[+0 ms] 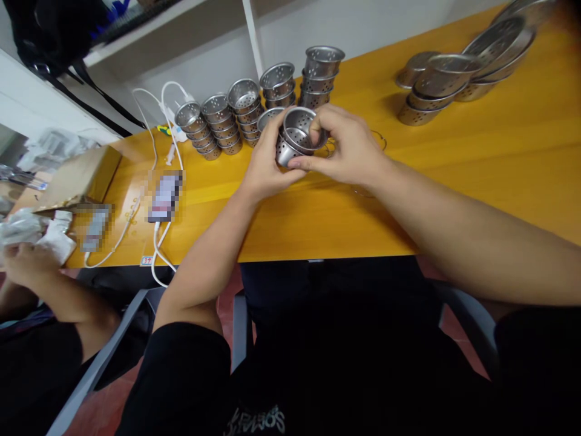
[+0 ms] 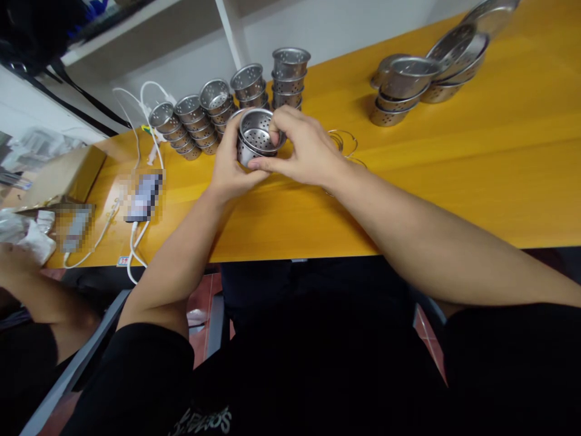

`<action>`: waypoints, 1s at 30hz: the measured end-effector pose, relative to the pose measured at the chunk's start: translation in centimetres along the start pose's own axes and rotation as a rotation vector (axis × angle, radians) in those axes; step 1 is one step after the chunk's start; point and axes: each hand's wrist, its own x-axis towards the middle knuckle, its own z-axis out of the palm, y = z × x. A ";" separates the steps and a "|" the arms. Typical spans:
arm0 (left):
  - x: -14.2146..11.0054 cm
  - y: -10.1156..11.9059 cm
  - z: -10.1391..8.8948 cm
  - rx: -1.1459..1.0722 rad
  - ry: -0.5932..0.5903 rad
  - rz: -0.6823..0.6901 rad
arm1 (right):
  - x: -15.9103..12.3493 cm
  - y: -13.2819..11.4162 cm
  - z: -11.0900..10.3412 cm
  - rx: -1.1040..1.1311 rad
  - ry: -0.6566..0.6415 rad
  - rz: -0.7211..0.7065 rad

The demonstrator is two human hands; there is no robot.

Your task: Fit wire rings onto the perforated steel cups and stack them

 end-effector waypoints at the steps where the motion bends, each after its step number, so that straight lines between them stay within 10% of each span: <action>1: 0.0 -0.1 0.1 0.005 0.001 0.002 | 0.1 0.0 -0.2 0.011 -0.008 -0.015; 8: 0.3 0.9 -1.5 0.008 -0.038 0.034 | 0.5 -1.0 -2.9 0.045 -0.008 -0.158; 30: 0.1 1.5 -3.1 0.022 -0.152 -0.010 | 0.6 -1.0 -3.7 0.063 -0.224 0.040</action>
